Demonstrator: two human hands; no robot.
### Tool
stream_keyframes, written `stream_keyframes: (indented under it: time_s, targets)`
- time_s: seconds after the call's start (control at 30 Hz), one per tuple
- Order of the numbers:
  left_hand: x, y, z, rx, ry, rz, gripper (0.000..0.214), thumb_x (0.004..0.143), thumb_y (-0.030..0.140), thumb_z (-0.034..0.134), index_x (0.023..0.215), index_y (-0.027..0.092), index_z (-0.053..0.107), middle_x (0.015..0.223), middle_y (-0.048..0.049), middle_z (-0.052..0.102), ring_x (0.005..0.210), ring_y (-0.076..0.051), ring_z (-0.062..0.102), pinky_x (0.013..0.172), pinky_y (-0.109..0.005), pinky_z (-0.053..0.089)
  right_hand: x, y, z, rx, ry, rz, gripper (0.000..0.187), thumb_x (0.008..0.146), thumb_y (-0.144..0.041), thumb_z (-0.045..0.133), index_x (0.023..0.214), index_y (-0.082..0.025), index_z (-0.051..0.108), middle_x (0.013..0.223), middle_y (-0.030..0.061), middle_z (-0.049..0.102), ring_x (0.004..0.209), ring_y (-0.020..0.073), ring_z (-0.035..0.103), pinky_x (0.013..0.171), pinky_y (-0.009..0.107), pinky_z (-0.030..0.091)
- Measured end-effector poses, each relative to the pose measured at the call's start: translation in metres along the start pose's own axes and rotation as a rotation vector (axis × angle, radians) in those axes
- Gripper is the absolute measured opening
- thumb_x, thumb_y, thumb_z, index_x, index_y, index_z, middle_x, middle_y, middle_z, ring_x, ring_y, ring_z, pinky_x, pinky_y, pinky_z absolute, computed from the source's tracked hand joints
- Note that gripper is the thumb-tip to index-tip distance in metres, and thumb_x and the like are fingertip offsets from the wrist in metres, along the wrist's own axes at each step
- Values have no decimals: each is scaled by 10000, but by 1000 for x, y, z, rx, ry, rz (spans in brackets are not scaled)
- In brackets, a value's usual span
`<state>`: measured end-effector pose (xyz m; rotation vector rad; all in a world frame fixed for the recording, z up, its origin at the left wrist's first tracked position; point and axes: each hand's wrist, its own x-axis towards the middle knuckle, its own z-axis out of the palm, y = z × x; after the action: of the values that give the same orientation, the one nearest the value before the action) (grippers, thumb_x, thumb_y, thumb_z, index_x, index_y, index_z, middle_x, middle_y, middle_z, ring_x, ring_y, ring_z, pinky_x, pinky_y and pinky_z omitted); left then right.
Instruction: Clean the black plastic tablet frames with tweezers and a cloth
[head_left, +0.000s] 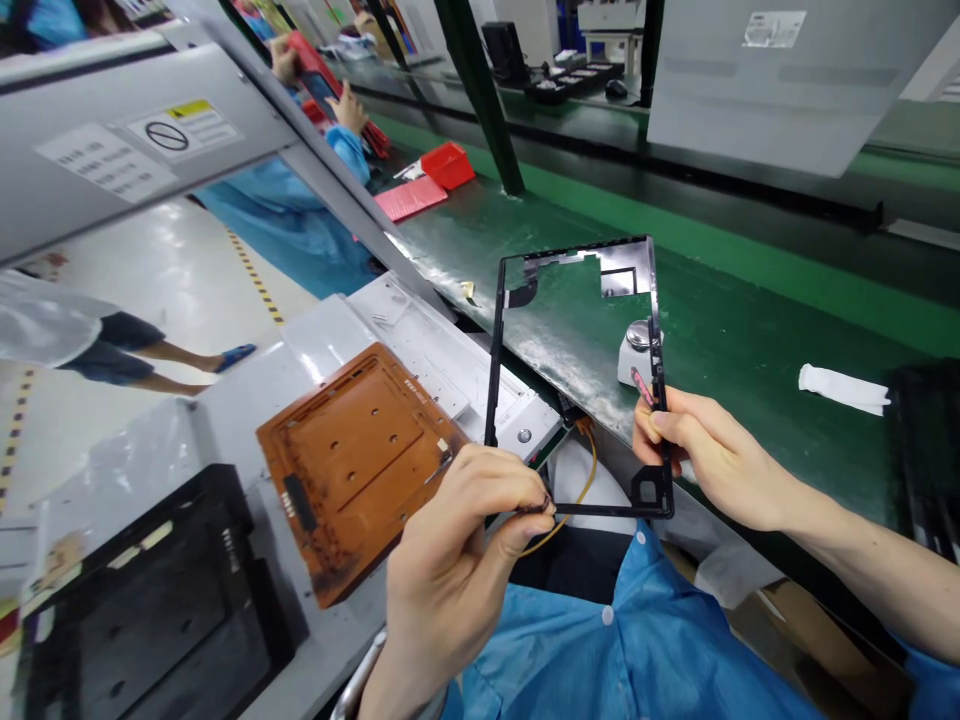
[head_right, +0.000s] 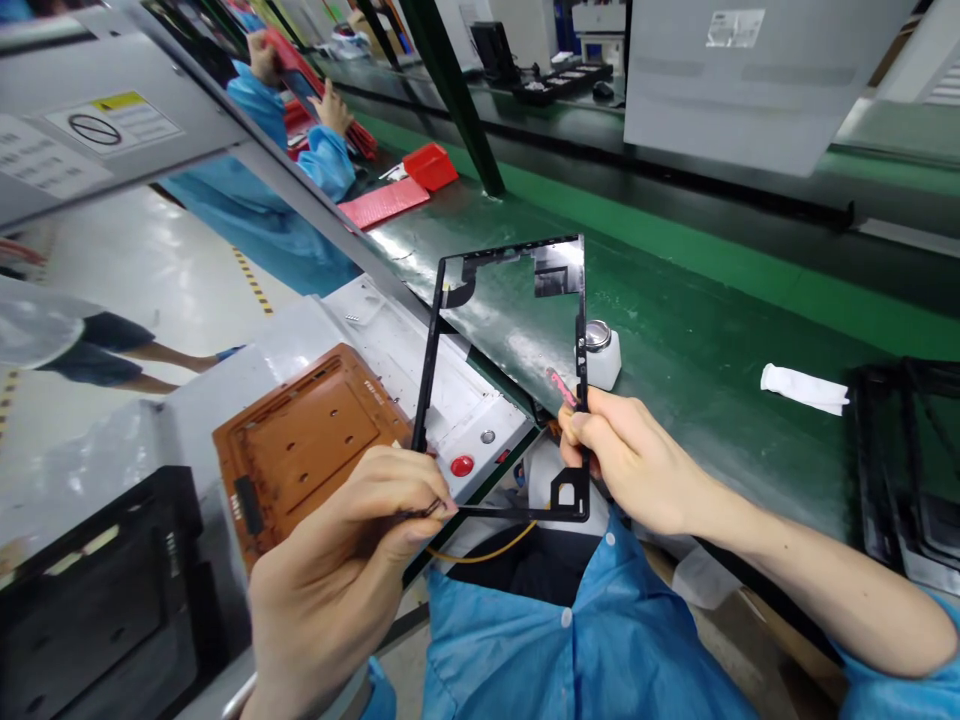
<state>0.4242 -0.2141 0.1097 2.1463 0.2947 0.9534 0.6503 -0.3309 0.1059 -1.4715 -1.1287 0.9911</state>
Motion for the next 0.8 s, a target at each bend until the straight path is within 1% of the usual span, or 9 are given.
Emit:
stream_keyframes:
  time_s: [0.13,0.27,0.37,0.47,0.53,0.6,0.67,0.73,0.8]
  targets:
    - [5,-6,-5,-51,-16,-3,215,1065,361,690,889,246,737,913,-58,708,922,-225,677,828,-393,602,-17,-3,-17,51,94,39,286,1053,-249,412,769,-249,450,731,-3,524,675,187,445,646,359,372]
    - [8,-21,1,-179,-26,-43,284,1017,423,752,804,237,786,960,-83,686,937,-220,697,805,-359,617,-62,7,-46,142,316,131,272,1061,-336,488,801,-257,499,730,39,543,694,233,428,662,417,344]
    - [12,-40,22,-314,-43,-55,276,973,430,814,779,234,803,885,-70,688,873,-204,693,725,-313,590,-105,22,-63,183,485,207,292,1060,-378,528,790,-271,556,709,78,544,679,261,419,652,455,306]
    - [18,-59,52,-383,-52,-85,267,918,447,875,762,235,831,907,-72,702,885,-198,695,763,-309,587,-140,40,-68,145,569,277,317,1049,-426,556,774,-269,574,721,96,564,691,262,446,651,450,330]
    - [20,-70,72,-405,-74,-137,256,877,444,914,756,231,841,921,-67,701,878,-190,697,779,-308,591,-151,54,-67,76,615,321,328,1006,-473,570,762,-260,521,690,56,556,649,230,440,618,401,349]
    - [17,-77,88,-443,-100,-206,250,828,420,950,739,219,832,918,-58,698,838,-180,693,768,-308,598,-154,68,-66,7,613,385,343,979,-501,563,760,-249,487,678,25,566,622,195,458,602,354,373]
    - [4,-83,98,-481,-164,-278,271,791,402,968,710,202,803,905,-55,706,820,-183,696,777,-323,607,-151,82,-65,-62,610,427,334,962,-524,566,838,-214,570,702,22,606,616,178,499,589,325,387]
    - [-17,-92,105,-478,-303,-378,315,795,434,953,718,189,771,915,-68,733,848,-201,716,806,-342,617,-147,94,-65,-130,644,449,392,968,-553,562,1026,-172,634,751,15,639,601,164,511,591,313,405]
    - [-44,-105,113,-433,-473,-499,361,844,495,901,783,173,749,906,-78,757,813,-207,737,743,-331,624,-145,103,-65,-218,680,462,449,998,-564,550,1172,-157,624,797,13,657,620,163,526,633,316,433]
